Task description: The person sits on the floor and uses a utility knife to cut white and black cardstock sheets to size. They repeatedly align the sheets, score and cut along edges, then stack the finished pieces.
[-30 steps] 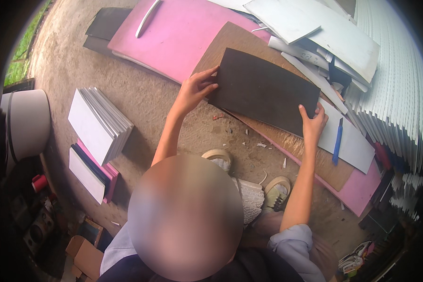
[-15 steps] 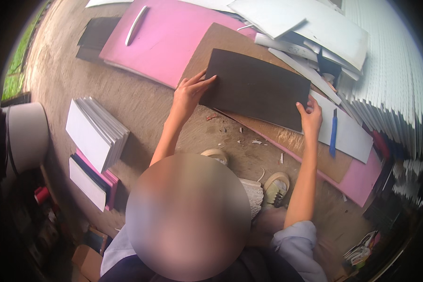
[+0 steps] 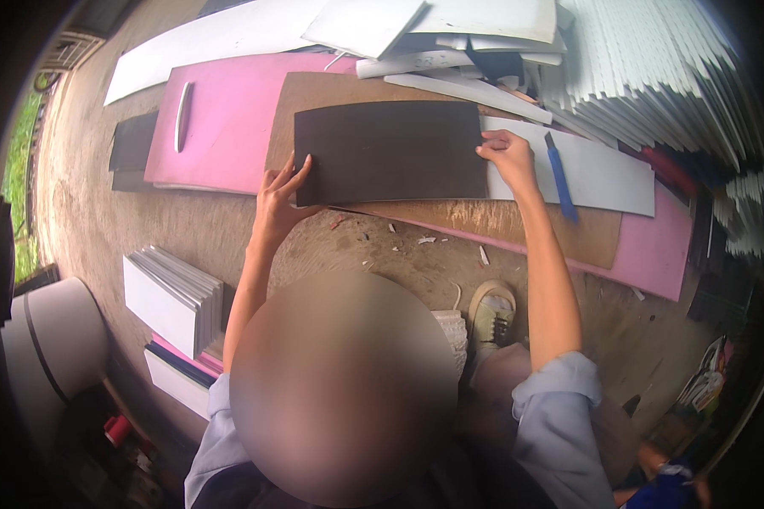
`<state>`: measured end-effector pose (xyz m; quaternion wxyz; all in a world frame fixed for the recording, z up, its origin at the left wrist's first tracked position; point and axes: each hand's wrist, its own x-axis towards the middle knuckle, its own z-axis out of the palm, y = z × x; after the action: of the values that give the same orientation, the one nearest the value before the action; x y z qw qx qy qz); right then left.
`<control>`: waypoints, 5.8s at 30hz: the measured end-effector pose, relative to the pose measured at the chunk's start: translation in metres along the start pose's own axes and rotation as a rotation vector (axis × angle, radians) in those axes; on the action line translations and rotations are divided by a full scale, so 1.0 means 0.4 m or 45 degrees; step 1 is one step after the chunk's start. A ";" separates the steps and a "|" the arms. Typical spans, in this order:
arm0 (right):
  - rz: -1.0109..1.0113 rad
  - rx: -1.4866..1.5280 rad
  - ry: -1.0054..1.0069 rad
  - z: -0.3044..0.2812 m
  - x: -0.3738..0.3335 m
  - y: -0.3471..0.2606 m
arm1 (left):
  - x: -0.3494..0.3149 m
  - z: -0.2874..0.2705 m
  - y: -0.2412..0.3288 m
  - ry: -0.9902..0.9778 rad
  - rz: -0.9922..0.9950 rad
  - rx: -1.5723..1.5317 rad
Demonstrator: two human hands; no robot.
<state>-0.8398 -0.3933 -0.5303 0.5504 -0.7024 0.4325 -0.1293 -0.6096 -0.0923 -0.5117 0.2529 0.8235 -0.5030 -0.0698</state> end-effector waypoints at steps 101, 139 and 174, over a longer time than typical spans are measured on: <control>-0.117 -1.080 0.188 0.047 -0.037 -0.092 | 0.218 0.239 0.381 -0.460 0.502 0.266; 0.369 -0.747 -0.403 -0.085 -0.240 -0.093 | 0.188 0.236 0.370 -0.240 0.720 0.413; 0.035 -0.538 0.258 -0.011 -0.132 -0.037 | 0.361 0.244 0.374 -0.227 0.252 0.250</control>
<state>-0.8672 -0.3561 -0.5002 0.3465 -0.7795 0.5124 -0.0983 -0.6942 -0.3055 -0.5029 0.1311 0.7813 -0.6064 -0.0678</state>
